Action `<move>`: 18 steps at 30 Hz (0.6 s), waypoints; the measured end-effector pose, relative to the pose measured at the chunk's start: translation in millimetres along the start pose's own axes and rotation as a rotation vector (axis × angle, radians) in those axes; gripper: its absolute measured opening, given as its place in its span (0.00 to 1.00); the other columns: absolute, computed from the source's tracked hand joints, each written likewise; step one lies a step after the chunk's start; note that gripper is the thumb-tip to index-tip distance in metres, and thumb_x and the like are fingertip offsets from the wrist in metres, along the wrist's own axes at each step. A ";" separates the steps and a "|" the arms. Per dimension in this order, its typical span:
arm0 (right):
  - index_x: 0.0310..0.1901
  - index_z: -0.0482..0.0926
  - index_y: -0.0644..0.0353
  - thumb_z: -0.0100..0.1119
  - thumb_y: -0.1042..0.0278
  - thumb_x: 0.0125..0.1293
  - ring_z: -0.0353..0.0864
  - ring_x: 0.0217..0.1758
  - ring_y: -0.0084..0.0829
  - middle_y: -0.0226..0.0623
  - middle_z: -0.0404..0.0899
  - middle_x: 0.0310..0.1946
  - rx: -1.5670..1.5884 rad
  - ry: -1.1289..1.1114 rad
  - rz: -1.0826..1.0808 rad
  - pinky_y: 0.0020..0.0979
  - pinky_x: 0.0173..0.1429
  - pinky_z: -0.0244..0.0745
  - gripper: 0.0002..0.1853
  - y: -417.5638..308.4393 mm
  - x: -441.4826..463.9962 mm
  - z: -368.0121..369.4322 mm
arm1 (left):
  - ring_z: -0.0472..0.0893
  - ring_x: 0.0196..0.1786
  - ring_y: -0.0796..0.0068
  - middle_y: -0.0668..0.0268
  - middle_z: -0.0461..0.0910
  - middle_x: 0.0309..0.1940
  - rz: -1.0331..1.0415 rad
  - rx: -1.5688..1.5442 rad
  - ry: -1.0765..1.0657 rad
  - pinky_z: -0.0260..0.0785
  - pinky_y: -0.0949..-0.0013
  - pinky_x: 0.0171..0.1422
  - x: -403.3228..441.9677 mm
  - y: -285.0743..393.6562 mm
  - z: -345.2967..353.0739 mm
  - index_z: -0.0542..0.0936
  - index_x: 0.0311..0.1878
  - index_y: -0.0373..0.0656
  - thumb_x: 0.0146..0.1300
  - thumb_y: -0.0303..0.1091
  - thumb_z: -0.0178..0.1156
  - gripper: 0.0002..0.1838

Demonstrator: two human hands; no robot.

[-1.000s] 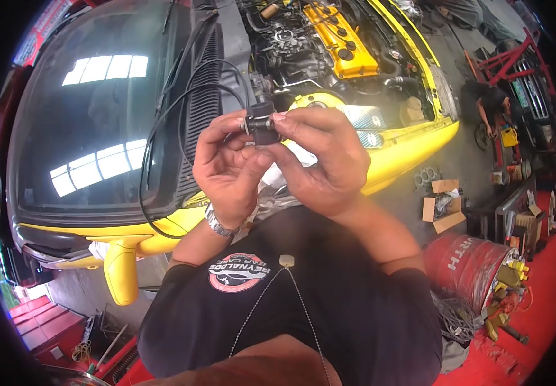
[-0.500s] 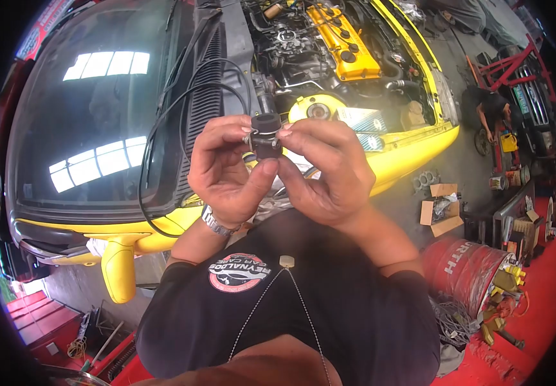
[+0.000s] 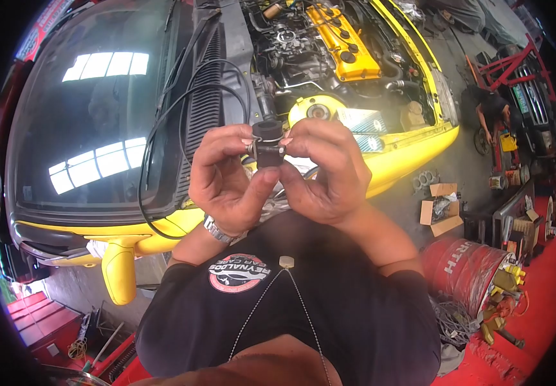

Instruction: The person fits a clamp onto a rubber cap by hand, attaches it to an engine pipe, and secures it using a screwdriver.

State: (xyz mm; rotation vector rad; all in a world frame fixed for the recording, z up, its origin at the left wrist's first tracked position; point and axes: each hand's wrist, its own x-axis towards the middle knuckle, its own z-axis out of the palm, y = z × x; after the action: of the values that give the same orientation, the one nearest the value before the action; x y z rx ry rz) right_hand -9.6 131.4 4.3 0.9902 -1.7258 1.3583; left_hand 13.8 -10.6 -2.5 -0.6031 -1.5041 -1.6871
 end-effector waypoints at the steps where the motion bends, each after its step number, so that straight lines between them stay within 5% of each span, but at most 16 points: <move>1: 0.47 0.73 0.63 0.67 0.81 0.50 0.80 0.38 0.35 0.42 0.79 0.40 0.020 0.011 0.013 0.32 0.43 0.75 0.21 0.5 -0.6 0.6 | 0.79 0.40 0.70 0.53 0.80 0.41 0.000 0.000 0.000 0.73 0.71 0.41 0.1 0.2 -0.1 0.76 0.46 0.33 0.47 0.25 0.76 0.23; 13: 0.47 0.75 0.64 0.69 0.77 0.52 0.79 0.43 0.36 0.44 0.78 0.41 0.066 0.003 0.044 0.33 0.46 0.76 0.20 3.0 1.5 -5.3 | 0.80 0.39 0.67 0.55 0.80 0.39 -0.015 0.074 -0.054 0.73 0.70 0.43 -0.3 2.3 -1.3 0.77 0.46 0.33 0.46 0.26 0.75 0.23; 15: 0.47 0.75 0.65 0.69 0.76 0.52 0.79 0.43 0.36 0.44 0.78 0.41 0.058 0.002 0.035 0.33 0.47 0.76 0.20 2.8 5.1 -4.5 | 0.75 0.50 0.69 0.56 0.74 0.47 -0.160 -0.038 -0.052 0.68 0.67 0.56 -1.8 9.4 2.3 0.73 0.51 0.30 0.49 0.21 0.70 0.24; 18: 0.48 0.75 0.66 0.69 0.75 0.54 0.78 0.44 0.37 0.45 0.77 0.42 0.058 0.002 0.029 0.33 0.49 0.76 0.20 6.3 4.1 -6.3 | 0.80 0.42 0.66 0.55 0.79 0.42 -0.071 0.142 -0.078 0.74 0.68 0.46 6.4 6.3 1.0 0.77 0.50 0.33 0.47 0.27 0.75 0.26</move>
State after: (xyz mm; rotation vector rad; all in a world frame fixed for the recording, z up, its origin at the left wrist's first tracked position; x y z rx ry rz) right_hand -16.6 137.9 6.4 0.9988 -1.7144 1.4348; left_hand 15.0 -11.1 6.5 -0.5512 -1.7028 -1.6095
